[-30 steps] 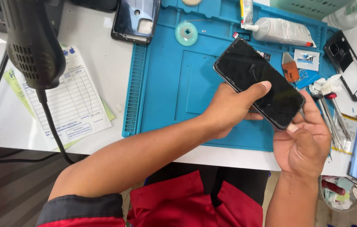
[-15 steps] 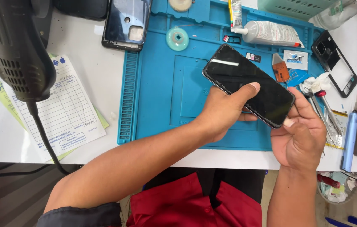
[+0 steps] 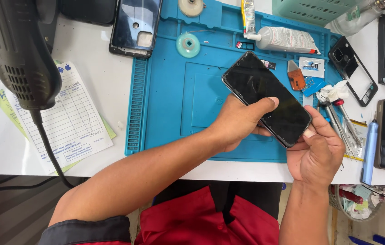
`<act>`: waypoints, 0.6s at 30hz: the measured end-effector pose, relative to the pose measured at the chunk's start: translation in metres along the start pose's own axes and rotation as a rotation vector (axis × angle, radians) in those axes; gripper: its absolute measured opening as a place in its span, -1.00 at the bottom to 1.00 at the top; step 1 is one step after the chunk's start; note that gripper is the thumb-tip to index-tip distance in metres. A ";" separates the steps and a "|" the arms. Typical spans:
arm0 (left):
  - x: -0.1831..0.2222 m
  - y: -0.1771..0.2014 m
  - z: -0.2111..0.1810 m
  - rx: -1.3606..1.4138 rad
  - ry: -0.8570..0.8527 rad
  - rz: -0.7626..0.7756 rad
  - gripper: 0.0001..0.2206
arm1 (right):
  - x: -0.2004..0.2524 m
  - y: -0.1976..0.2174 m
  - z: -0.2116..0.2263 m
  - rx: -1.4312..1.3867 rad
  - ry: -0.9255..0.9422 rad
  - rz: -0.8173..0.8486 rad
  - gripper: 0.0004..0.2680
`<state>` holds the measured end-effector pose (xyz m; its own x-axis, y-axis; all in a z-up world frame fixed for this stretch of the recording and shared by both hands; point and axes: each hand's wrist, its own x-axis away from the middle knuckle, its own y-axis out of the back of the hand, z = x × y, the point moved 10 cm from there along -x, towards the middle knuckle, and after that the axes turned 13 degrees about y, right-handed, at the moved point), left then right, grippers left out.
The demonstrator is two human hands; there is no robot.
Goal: Disassembling a smartphone by removing the SIM tray and prying off the back cover
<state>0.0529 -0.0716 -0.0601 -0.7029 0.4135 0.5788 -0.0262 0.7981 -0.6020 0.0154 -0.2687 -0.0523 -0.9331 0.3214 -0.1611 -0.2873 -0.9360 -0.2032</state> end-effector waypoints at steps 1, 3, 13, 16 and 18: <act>0.000 -0.001 0.000 -0.010 0.003 0.013 -0.69 | -0.001 0.003 0.000 0.031 0.000 -0.032 -0.54; 0.001 -0.001 0.000 -0.015 0.008 0.020 -0.69 | -0.002 0.005 0.000 0.063 -0.006 -0.061 -0.55; 0.003 -0.002 -0.002 -0.026 -0.003 0.016 -0.73 | -0.011 0.016 -0.009 0.108 -0.047 -0.069 -0.61; 0.002 -0.002 -0.001 -0.027 0.002 0.017 -0.71 | -0.013 0.024 -0.015 0.108 -0.064 -0.068 -0.63; 0.002 0.000 -0.002 -0.028 0.008 0.008 -0.71 | -0.016 0.024 -0.020 0.093 -0.079 -0.059 -0.63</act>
<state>0.0529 -0.0704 -0.0583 -0.6972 0.4237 0.5783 -0.0003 0.8065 -0.5912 0.0280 -0.2931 -0.0740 -0.9270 0.3676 -0.0739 -0.3578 -0.9261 -0.1194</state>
